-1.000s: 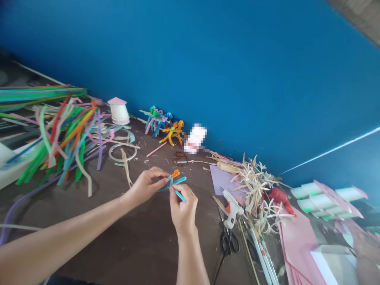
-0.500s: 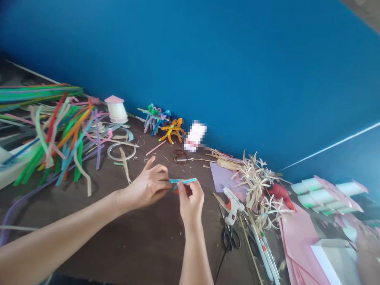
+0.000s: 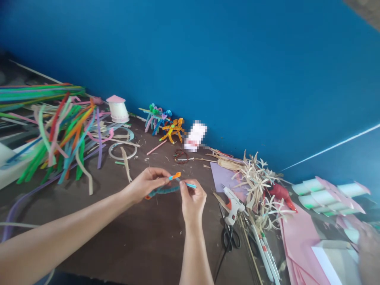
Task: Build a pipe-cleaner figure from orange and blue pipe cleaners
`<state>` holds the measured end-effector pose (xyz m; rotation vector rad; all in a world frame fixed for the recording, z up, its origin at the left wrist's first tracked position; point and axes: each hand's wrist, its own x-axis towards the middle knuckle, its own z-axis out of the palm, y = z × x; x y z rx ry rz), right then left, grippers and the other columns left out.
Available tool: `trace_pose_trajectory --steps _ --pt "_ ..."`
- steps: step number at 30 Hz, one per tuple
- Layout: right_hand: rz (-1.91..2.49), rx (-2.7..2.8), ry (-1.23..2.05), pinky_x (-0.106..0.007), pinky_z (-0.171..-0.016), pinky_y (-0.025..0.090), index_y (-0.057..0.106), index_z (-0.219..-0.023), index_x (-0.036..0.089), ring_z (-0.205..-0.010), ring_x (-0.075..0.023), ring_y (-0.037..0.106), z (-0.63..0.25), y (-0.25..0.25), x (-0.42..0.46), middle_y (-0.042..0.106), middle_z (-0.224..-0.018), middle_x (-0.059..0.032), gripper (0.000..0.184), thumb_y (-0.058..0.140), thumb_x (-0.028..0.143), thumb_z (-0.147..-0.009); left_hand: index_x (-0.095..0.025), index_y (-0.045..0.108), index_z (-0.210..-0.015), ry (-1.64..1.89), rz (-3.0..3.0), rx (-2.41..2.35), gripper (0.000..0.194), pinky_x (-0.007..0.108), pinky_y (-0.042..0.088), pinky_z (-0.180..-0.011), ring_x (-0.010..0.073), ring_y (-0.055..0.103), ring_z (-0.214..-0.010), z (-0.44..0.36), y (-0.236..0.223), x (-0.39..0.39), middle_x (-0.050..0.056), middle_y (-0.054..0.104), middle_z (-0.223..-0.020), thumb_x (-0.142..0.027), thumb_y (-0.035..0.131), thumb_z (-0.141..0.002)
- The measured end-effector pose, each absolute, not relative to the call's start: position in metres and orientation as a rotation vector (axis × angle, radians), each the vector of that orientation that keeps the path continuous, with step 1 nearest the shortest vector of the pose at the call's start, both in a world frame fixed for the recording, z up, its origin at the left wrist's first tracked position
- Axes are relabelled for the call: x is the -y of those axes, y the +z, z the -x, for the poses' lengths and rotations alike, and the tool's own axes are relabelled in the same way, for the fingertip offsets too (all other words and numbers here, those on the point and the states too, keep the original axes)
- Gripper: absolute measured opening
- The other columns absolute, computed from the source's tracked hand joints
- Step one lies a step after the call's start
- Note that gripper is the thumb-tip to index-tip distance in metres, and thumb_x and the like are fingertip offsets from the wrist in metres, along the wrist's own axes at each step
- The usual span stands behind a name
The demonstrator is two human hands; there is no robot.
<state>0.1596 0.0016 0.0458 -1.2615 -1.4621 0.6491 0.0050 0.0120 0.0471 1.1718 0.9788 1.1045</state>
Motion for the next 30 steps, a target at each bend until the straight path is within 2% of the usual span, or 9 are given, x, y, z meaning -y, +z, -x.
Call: trace_pose_trajectory --steps 3,7,15,20,26,28,30 --pt "1.244 1.602 0.458 -0.026 -0.061 0.043 0.062 -0.072 0.017 -0.065 -0.0151 0.056 -0.159 0.047 0.001 0.061 -0.068 -0.0018 0.01 0.057 0.024 -0.075 -0.014 0.062 -0.069 1.161 -0.988 -0.928 0.015 0.019 0.04 -0.054 0.0082 0.053 -0.054 -0.007 0.045 -0.012 -0.001 0.061 -0.061 -0.028 0.062 -0.065" --pt "1.173 1.736 0.292 -0.03 -0.068 0.043 0.063 -0.073 0.019 -0.073 -0.0169 0.055 -0.158 0.047 0.002 0.061 -0.072 -0.0032 0.009 0.055 0.019 -0.077 -0.013 0.063 -0.071 1.185 -0.995 -0.972 0.016 0.018 0.039 -0.052 0.0072 0.052 -0.053 -0.008 0.044 -0.012 0.0 0.061 -0.061 -0.028 0.063 -0.065" --pt "1.177 1.78 0.264 -0.029 -0.067 0.042 0.061 -0.074 0.019 -0.072 -0.0164 0.052 -0.158 0.047 0.001 0.059 -0.07 -0.0026 0.009 0.054 0.018 -0.078 -0.014 0.064 -0.067 1.169 -0.92 -0.937 0.017 0.018 0.039 -0.051 0.0053 0.048 -0.049 -0.007 0.047 -0.012 -0.003 0.058 -0.056 -0.031 0.066 -0.063" --pt "1.157 1.837 0.181 -0.031 -0.07 0.041 0.063 -0.077 0.02 -0.077 -0.0176 0.049 -0.155 0.049 0.004 0.055 -0.075 -0.0035 0.008 0.055 0.018 -0.077 -0.013 0.062 -0.065 1.191 -0.984 -1.013 0.019 0.018 0.038 -0.05 0.0072 0.049 -0.051 -0.007 0.043 -0.015 -0.001 0.058 -0.057 -0.031 0.064 -0.064" --pt "1.091 1.965 0.142 -0.036 -0.077 0.04 0.064 -0.076 0.023 -0.086 -0.0194 0.047 -0.154 0.05 0.007 0.054 -0.084 -0.0043 0.01 0.056 0.017 -0.077 -0.015 0.065 -0.071 1.2 -1.509 -1.316 0.016 0.028 0.042 -0.068 0.0151 0.055 -0.067 -0.006 0.036 -0.016 0.003 0.064 -0.068 -0.028 0.056 -0.07" --pt "1.076 1.962 0.149 -0.036 -0.077 0.04 0.063 -0.077 0.022 -0.086 -0.0189 0.047 -0.154 0.05 0.008 0.055 -0.084 -0.004 0.009 0.055 0.017 -0.077 -0.017 0.065 -0.069 1.205 -1.79 -1.409 0.012 0.036 0.038 -0.081 0.0171 0.055 -0.072 -0.004 0.037 -0.014 0.003 0.065 -0.069 -0.024 0.056 -0.069" --pt "1.07 1.911 0.156 -0.036 -0.077 0.04 0.062 -0.076 0.022 -0.085 -0.0184 0.048 -0.155 0.05 0.008 0.055 -0.084 -0.0038 0.009 0.054 0.017 -0.078 -0.019 0.066 -0.069 1.201 -2.035 -1.437 0.01 0.045 0.027 -0.091 0.018 0.054 -0.077 -0.003 0.041 -0.01 0.002 0.064 -0.068 -0.021 0.055 -0.069"
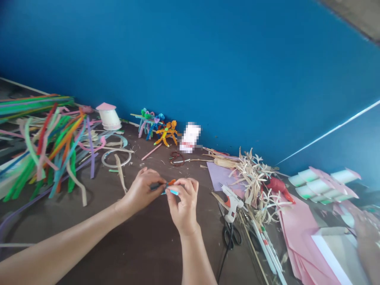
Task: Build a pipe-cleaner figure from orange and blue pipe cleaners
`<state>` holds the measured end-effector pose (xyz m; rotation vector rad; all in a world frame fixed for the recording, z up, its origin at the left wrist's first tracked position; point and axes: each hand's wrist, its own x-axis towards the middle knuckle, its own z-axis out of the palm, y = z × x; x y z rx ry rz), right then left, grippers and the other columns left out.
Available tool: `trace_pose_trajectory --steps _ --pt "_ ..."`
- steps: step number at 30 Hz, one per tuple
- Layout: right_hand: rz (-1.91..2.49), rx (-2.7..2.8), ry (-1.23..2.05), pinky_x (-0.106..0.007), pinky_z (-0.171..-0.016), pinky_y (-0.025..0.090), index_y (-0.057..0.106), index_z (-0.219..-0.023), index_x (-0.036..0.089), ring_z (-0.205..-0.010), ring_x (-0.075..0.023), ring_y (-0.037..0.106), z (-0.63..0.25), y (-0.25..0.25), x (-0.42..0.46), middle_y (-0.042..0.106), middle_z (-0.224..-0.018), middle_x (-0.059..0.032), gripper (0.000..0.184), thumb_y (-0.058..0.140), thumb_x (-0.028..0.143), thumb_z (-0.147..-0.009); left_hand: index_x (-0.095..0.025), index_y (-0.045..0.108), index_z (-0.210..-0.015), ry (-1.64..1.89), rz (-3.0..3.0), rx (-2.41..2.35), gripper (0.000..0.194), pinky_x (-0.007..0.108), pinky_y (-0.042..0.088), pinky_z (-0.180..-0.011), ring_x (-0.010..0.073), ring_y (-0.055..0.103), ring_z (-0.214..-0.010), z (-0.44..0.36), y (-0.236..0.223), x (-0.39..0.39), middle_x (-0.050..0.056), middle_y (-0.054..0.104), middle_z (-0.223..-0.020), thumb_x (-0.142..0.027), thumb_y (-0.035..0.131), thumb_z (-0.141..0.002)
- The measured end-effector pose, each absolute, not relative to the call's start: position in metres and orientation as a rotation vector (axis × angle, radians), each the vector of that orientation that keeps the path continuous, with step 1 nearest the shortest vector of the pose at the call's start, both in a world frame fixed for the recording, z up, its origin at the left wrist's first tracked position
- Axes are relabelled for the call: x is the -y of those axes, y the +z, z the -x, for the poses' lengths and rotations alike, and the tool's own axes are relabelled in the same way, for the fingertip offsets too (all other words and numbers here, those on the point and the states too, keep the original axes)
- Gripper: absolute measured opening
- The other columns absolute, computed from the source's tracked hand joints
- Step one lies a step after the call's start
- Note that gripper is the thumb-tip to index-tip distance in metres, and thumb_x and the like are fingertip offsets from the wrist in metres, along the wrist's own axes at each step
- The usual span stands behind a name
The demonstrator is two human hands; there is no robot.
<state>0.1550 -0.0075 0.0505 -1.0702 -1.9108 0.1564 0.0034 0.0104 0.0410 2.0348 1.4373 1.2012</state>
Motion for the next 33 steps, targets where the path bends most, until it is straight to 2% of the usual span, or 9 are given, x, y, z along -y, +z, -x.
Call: trace_pose_trajectory --steps 3,8,11,14,18,21,25,29,33 --pt "1.082 1.798 0.239 -0.035 -0.077 0.04 0.061 -0.073 0.021 -0.084 -0.0182 0.049 -0.157 0.05 0.006 0.055 -0.083 -0.0039 0.01 0.053 0.02 -0.078 -0.022 0.065 -0.07 1.127 -2.307 -1.335 0.012 0.05 0.015 -0.097 0.0169 0.053 -0.078 -0.002 0.048 -0.006 0.0 0.062 -0.065 -0.018 0.054 -0.07" --pt "1.139 1.495 0.733 -0.027 -0.064 0.041 0.054 -0.064 0.018 -0.067 -0.0143 0.049 -0.161 0.044 -0.002 0.053 -0.067 0.0 0.016 0.055 0.029 -0.076 -0.022 0.065 -0.067 1.051 -2.426 -1.113 0.013 0.047 0.012 -0.099 0.0148 0.051 -0.079 0.001 0.058 -0.004 -0.001 0.059 -0.065 -0.018 0.053 -0.072" --pt "1.106 1.277 1.054 -0.023 -0.055 0.038 0.054 -0.063 0.017 -0.055 -0.0106 0.044 -0.161 0.04 -0.006 0.048 -0.058 0.0032 0.018 0.058 0.032 -0.072 -0.019 0.065 -0.067 1.049 -2.177 -0.99 0.01 0.043 0.023 -0.096 0.0147 0.051 -0.077 0.003 0.058 -0.007 0.0 0.057 -0.064 -0.02 0.055 -0.071" --pt "1.046 1.188 1.201 -0.022 -0.055 0.037 0.055 -0.064 0.016 -0.054 -0.0105 0.045 -0.159 0.037 -0.008 0.051 -0.058 0.0029 0.017 0.06 0.032 -0.069 -0.015 0.063 -0.067 1.095 -1.753 -0.905 0.014 0.029 0.041 -0.073 0.0132 0.051 -0.068 0.001 0.053 -0.01 0.002 0.056 -0.066 -0.028 0.058 -0.071" --pt "1.003 1.187 1.109 -0.023 -0.057 0.039 0.057 -0.065 0.016 -0.06 -0.0124 0.049 -0.157 0.032 -0.008 0.054 -0.062 0.001 0.014 0.062 0.029 -0.069 -0.014 0.06 -0.067 1.116 -1.224 -0.939 0.022 0.021 0.039 -0.052 0.0092 0.048 -0.054 -0.004 0.041 -0.012 0.0 0.055 -0.061 -0.036 0.062 -0.066" --pt "1.005 1.337 0.951 -0.024 -0.061 0.04 0.058 -0.065 0.017 -0.065 -0.0135 0.051 -0.158 0.032 -0.008 0.056 -0.066 -0.0001 0.009 0.059 0.024 -0.071 -0.014 0.059 -0.066 1.161 -1.066 -0.989 0.024 0.019 0.037 -0.048 0.0078 0.046 -0.05 -0.007 0.035 -0.014 -0.001 0.054 -0.057 -0.037 0.063 -0.064" --pt "1.07 1.599 0.692 -0.028 -0.069 0.041 0.061 -0.069 0.019 -0.072 -0.0153 0.052 -0.158 0.038 -0.004 0.057 -0.071 -0.0007 0.004 0.059 0.019 -0.072 -0.013 0.061 -0.067 1.169 -1.232 -1.176 0.021 0.02 0.034 -0.047 0.0081 0.044 -0.048 -0.005 0.035 -0.017 -0.002 0.052 -0.053 -0.034 0.06 -0.067" --pt "1.018 1.72 0.56 -0.029 -0.069 0.043 0.061 -0.07 0.02 -0.075 -0.0164 0.052 -0.155 0.042 0.0 0.059 -0.072 -0.0018 0.003 0.06 0.019 -0.073 -0.016 0.063 -0.068 1.194 -1.737 -1.387 0.013 0.027 0.04 -0.064 0.0141 0.052 -0.064 0.001 0.04 -0.017 0.001 0.061 -0.065 -0.026 0.055 -0.07" --pt "1.009 1.738 0.478 -0.03 -0.068 0.043 0.06 -0.07 0.02 -0.074 -0.0166 0.051 -0.154 0.045 0.002 0.059 -0.069 -0.0016 0.005 0.058 0.018 -0.074 -0.019 0.064 -0.065 1.184 -2.198 -1.447 0.01 0.041 0.031 -0.086 0.0177 0.051 -0.074 0.003 0.047 -0.013 0.001 0.062 -0.064 -0.019 0.055 -0.07"
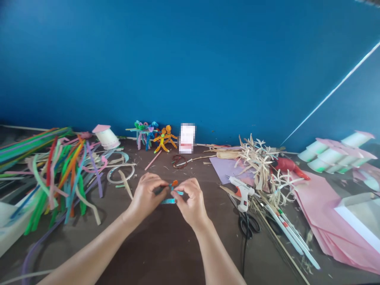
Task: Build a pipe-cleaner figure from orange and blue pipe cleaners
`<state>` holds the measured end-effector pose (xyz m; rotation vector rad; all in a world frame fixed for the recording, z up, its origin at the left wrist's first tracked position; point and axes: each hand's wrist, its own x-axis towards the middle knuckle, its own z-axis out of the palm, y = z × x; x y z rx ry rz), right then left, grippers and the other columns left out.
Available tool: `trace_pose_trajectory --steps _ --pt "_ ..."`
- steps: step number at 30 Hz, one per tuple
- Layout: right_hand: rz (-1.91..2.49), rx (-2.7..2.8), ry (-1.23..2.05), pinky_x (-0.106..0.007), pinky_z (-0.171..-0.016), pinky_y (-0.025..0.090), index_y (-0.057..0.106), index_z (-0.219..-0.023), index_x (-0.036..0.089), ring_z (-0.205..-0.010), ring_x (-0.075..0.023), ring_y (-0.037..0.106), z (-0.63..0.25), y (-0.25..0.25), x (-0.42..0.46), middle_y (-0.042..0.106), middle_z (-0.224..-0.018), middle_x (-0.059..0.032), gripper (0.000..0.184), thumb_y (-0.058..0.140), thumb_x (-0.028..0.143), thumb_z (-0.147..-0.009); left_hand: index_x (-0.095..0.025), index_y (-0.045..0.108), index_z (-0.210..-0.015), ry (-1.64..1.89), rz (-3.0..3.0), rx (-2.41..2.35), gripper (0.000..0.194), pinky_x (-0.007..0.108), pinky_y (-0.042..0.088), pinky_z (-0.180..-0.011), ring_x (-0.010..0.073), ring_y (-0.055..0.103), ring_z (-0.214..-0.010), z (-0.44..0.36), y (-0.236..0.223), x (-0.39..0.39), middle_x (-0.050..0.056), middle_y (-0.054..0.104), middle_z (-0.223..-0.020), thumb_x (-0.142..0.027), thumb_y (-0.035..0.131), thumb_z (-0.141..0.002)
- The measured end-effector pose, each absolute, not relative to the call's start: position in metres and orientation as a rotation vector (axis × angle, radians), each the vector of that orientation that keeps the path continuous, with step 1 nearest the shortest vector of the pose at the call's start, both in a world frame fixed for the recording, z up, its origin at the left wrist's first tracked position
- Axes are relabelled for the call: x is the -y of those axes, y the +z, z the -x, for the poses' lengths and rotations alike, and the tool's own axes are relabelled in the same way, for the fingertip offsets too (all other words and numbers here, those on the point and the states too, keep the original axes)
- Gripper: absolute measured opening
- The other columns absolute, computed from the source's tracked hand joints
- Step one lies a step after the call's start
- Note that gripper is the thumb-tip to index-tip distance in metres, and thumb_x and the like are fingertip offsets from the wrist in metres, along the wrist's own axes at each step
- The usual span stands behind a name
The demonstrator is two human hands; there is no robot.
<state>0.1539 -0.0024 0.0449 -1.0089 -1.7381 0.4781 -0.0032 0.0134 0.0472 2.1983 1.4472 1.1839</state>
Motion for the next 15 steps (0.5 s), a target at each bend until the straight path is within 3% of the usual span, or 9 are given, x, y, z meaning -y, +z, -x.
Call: trace_pose_trajectory --steps 5,8,11,15 --pt "1.082 1.652 0.546 -0.029 -0.07 0.04 0.058 -0.066 0.019 -0.075 -0.0161 0.051 -0.16 0.049 0.001 0.057 -0.071 -0.0016 0.009 0.057 0.02 -0.075 -0.022 0.065 -0.068 1.007 -2.462 -1.246 0.012 0.047 0.017 -0.095 0.0164 0.05 -0.077 0.004 0.055 -0.01 -0.002 0.06 -0.061 -0.016 0.055 -0.07" --pt "1.148 1.467 0.885 -0.025 -0.061 0.038 0.054 -0.058 0.017 -0.061 -0.0128 0.048 -0.162 0.047 -0.003 0.052 -0.06 0.0012 0.016 0.059 0.024 -0.072 -0.022 0.065 -0.069 0.939 -2.442 -1.052 0.011 0.047 0.013 -0.098 0.0157 0.049 -0.081 0.004 0.057 -0.009 -0.002 0.059 -0.061 -0.015 0.055 -0.07" --pt "1.1 1.185 1.319 -0.022 -0.051 0.034 0.052 -0.056 0.017 -0.05 -0.0092 0.043 -0.16 0.042 -0.005 0.049 -0.052 0.004 0.019 0.062 0.028 -0.069 -0.02 0.064 -0.069 0.968 -2.26 -0.939 0.011 0.042 0.024 -0.096 0.0154 0.049 -0.08 0.004 0.055 -0.01 -0.001 0.057 -0.061 -0.014 0.055 -0.07" --pt "0.994 0.948 1.477 -0.019 -0.051 0.031 0.053 -0.057 0.016 -0.049 -0.0068 0.041 -0.158 0.038 -0.007 0.05 -0.052 0.0051 0.02 0.066 0.028 -0.064 -0.016 0.064 -0.072 1.01 -1.945 -0.963 0.01 0.027 0.04 -0.073 0.0145 0.05 -0.075 0.002 0.051 -0.01 0.003 0.054 -0.071 -0.017 0.055 -0.071"
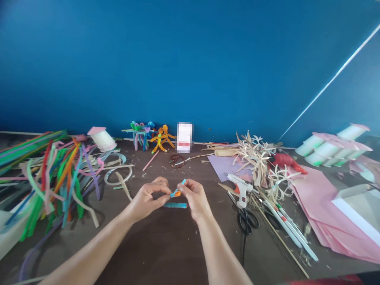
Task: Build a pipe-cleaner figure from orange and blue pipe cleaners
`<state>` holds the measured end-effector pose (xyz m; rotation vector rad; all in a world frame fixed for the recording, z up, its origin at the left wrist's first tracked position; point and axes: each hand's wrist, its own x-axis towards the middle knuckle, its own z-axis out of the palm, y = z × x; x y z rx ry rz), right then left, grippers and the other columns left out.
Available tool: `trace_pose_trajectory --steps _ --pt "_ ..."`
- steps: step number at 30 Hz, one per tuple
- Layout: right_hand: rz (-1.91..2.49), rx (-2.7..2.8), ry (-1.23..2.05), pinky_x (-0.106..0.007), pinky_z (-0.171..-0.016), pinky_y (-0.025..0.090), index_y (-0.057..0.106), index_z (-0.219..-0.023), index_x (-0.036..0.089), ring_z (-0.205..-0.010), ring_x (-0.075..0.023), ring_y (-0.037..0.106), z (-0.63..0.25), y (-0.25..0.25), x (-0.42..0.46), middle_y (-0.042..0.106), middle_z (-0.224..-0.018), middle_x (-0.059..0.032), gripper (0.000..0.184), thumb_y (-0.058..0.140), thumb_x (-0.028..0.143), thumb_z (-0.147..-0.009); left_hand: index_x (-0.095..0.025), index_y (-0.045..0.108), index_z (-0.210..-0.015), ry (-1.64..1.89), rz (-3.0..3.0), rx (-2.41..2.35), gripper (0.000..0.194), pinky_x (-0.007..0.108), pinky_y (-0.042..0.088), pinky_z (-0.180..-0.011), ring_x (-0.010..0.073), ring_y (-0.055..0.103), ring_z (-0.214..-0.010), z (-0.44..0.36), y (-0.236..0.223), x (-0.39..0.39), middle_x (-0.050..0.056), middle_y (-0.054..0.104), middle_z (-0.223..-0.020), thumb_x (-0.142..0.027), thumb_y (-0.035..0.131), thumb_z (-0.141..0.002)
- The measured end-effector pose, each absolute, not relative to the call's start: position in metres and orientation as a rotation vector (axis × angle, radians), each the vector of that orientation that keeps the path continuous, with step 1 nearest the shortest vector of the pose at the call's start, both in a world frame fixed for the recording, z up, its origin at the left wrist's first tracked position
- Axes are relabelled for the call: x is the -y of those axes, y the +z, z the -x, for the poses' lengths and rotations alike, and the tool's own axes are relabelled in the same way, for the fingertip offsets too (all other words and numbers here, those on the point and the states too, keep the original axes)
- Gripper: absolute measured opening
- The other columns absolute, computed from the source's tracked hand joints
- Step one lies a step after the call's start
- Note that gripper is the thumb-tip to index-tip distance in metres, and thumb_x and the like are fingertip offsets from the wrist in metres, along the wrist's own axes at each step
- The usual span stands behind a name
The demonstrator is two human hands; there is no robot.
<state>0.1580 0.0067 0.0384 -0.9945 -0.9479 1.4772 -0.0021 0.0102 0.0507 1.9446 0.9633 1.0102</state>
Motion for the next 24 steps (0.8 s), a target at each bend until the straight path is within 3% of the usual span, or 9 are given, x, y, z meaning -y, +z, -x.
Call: trace_pose_trajectory --steps 12,19,24 --pt "0.903 1.134 1.39 -0.022 -0.054 0.036 0.055 -0.059 0.018 -0.052 -0.0089 0.043 -0.16 0.046 -0.004 0.05 -0.058 0.0036 0.018 0.066 0.03 -0.067 -0.014 0.064 -0.068 0.809 -1.71 -1.062 0.012 0.023 0.039 -0.067 0.0129 0.052 -0.067 -0.004 0.048 -0.007 0.002 0.058 -0.07 -0.025 0.058 -0.068" --pt "1.0 1.725 0.571 -0.033 -0.075 0.04 0.062 -0.071 0.021 -0.08 -0.0181 0.049 -0.158 0.052 0.004 0.057 -0.073 -0.0027 0.005 0.059 0.018 -0.073 -0.012 0.06 -0.064 0.933 -1.514 -1.226 0.02 0.019 0.032 -0.051 0.0089 0.042 -0.053 -0.004 0.038 -0.015 -0.002 0.052 -0.056 -0.03 0.055 -0.069" --pt "0.987 1.798 0.473 -0.033 -0.071 0.042 0.064 -0.076 0.022 -0.078 -0.0178 0.05 -0.153 0.051 0.006 0.06 -0.073 -0.0031 0.01 0.056 0.015 -0.074 -0.013 0.06 -0.065 1.071 -1.461 -1.292 0.019 0.019 0.031 -0.049 0.0088 0.043 -0.051 -0.001 0.034 -0.018 -0.003 0.051 -0.053 -0.03 0.053 -0.07"
